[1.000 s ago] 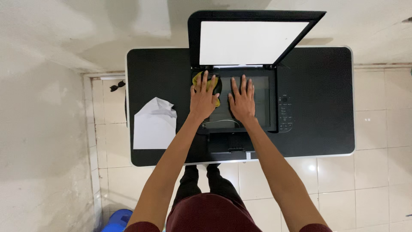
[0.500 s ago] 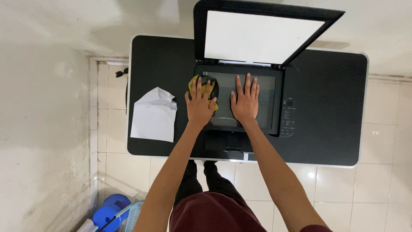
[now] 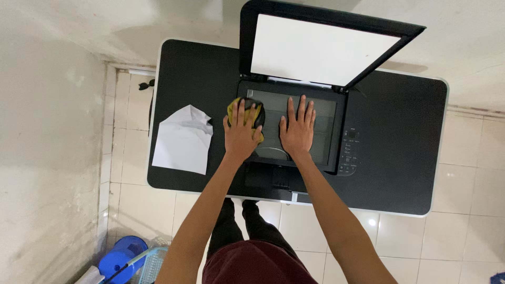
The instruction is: The person wipes the exterior and interior surfaces of a printer with a yellow cloth. They open the scanner lid and clean the glass platen and surrounding areas, then close the lid and continue wiping the top surface.
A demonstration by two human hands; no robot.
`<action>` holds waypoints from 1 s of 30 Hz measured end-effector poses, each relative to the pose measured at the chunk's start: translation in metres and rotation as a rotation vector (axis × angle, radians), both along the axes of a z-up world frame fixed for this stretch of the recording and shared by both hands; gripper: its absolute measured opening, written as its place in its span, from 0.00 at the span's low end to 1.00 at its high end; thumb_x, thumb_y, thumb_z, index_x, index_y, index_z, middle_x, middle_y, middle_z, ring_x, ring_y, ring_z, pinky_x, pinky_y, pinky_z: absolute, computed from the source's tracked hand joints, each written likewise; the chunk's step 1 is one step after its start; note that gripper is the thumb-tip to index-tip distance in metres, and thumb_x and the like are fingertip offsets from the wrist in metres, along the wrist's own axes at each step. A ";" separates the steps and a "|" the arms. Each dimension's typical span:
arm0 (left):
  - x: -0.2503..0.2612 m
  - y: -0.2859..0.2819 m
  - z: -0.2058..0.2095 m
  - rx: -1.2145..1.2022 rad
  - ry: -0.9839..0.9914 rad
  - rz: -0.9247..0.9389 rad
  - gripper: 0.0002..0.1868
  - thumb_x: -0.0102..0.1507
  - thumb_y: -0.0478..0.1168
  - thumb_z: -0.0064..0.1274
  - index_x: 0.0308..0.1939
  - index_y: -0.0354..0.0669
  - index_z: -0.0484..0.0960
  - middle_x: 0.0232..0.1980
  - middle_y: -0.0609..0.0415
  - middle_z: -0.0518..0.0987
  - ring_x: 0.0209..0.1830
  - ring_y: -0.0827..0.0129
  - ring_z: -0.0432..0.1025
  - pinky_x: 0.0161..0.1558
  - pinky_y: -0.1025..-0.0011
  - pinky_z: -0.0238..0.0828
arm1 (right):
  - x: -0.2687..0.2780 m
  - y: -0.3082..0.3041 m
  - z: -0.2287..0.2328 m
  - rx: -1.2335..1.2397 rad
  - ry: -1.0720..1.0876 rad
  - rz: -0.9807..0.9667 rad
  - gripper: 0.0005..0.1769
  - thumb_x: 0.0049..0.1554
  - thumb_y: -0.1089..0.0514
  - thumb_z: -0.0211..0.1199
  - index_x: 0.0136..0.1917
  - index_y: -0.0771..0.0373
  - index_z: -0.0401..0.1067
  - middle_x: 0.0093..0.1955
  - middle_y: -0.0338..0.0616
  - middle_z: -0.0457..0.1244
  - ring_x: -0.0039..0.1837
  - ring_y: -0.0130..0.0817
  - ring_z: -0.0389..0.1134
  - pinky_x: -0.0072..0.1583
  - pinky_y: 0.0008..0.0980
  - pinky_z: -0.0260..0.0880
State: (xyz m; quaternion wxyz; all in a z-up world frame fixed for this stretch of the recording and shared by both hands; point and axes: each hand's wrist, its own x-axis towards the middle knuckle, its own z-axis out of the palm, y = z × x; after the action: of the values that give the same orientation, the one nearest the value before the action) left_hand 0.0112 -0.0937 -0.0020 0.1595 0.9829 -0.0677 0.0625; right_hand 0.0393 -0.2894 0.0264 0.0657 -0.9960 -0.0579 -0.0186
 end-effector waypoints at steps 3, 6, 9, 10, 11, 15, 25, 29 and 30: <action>0.029 -0.003 -0.005 -0.007 -0.002 0.019 0.38 0.71 0.58 0.43 0.81 0.49 0.56 0.83 0.40 0.49 0.84 0.48 0.41 0.73 0.39 0.46 | -0.001 -0.001 -0.001 0.031 0.009 -0.002 0.34 0.70 0.45 0.44 0.85 0.54 0.48 0.87 0.56 0.36 0.86 0.60 0.34 0.81 0.57 0.37; 0.048 -0.009 -0.007 -0.014 -0.009 0.037 0.39 0.69 0.58 0.45 0.81 0.49 0.56 0.82 0.37 0.49 0.83 0.45 0.41 0.73 0.39 0.46 | -0.001 -0.002 -0.001 0.046 0.017 -0.002 0.34 0.70 0.45 0.45 0.85 0.53 0.48 0.87 0.56 0.36 0.86 0.60 0.34 0.82 0.56 0.37; 0.053 -0.010 -0.006 -0.027 0.000 0.041 0.40 0.69 0.58 0.46 0.81 0.49 0.56 0.82 0.36 0.49 0.83 0.45 0.40 0.72 0.39 0.46 | 0.001 0.000 -0.001 0.029 0.016 -0.013 0.34 0.68 0.45 0.46 0.85 0.53 0.49 0.87 0.55 0.36 0.85 0.60 0.34 0.81 0.56 0.37; 0.055 -0.009 -0.006 -0.030 0.011 0.040 0.40 0.68 0.58 0.46 0.81 0.50 0.56 0.82 0.38 0.49 0.83 0.46 0.40 0.72 0.39 0.46 | 0.001 0.000 -0.002 0.027 0.008 -0.011 0.34 0.69 0.45 0.46 0.85 0.53 0.49 0.87 0.55 0.36 0.86 0.60 0.34 0.81 0.56 0.37; 0.056 -0.008 -0.006 -0.033 0.025 0.039 0.39 0.68 0.58 0.46 0.81 0.51 0.57 0.82 0.39 0.49 0.83 0.48 0.41 0.73 0.39 0.46 | 0.000 -0.001 -0.002 0.025 0.002 -0.009 0.34 0.69 0.45 0.46 0.85 0.53 0.48 0.87 0.55 0.36 0.86 0.59 0.34 0.82 0.56 0.37; 0.063 -0.005 -0.005 -0.023 0.029 0.030 0.38 0.69 0.58 0.46 0.80 0.52 0.57 0.83 0.41 0.49 0.84 0.49 0.40 0.73 0.41 0.46 | -0.001 0.000 0.001 0.021 0.016 -0.009 0.35 0.69 0.45 0.45 0.85 0.53 0.48 0.87 0.55 0.35 0.86 0.59 0.33 0.82 0.56 0.36; 0.029 0.000 -0.004 -0.061 0.005 0.004 0.37 0.71 0.58 0.43 0.81 0.52 0.57 0.83 0.43 0.49 0.84 0.50 0.41 0.73 0.40 0.47 | 0.000 0.002 0.010 0.018 0.076 -0.025 0.36 0.68 0.44 0.44 0.85 0.53 0.46 0.87 0.56 0.34 0.86 0.60 0.32 0.81 0.56 0.34; -0.007 0.000 0.001 -0.046 0.036 0.017 0.37 0.71 0.58 0.42 0.82 0.53 0.55 0.83 0.43 0.49 0.84 0.50 0.41 0.73 0.39 0.46 | -0.001 0.002 0.011 0.033 0.052 -0.016 0.35 0.70 0.44 0.43 0.86 0.52 0.46 0.88 0.55 0.35 0.86 0.60 0.32 0.82 0.56 0.34; -0.016 0.001 0.002 -0.039 0.063 0.020 0.37 0.70 0.58 0.41 0.81 0.53 0.55 0.83 0.43 0.49 0.84 0.50 0.41 0.72 0.39 0.46 | -0.002 0.002 0.010 0.030 0.043 -0.010 0.34 0.70 0.44 0.43 0.86 0.52 0.46 0.88 0.55 0.35 0.86 0.60 0.32 0.82 0.56 0.34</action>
State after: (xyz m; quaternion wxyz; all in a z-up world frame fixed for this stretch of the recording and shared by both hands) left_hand -0.0050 -0.0931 -0.0003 0.1802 0.9817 -0.0517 0.0346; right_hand 0.0375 -0.2869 0.0366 0.0820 -0.9953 -0.0509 0.0018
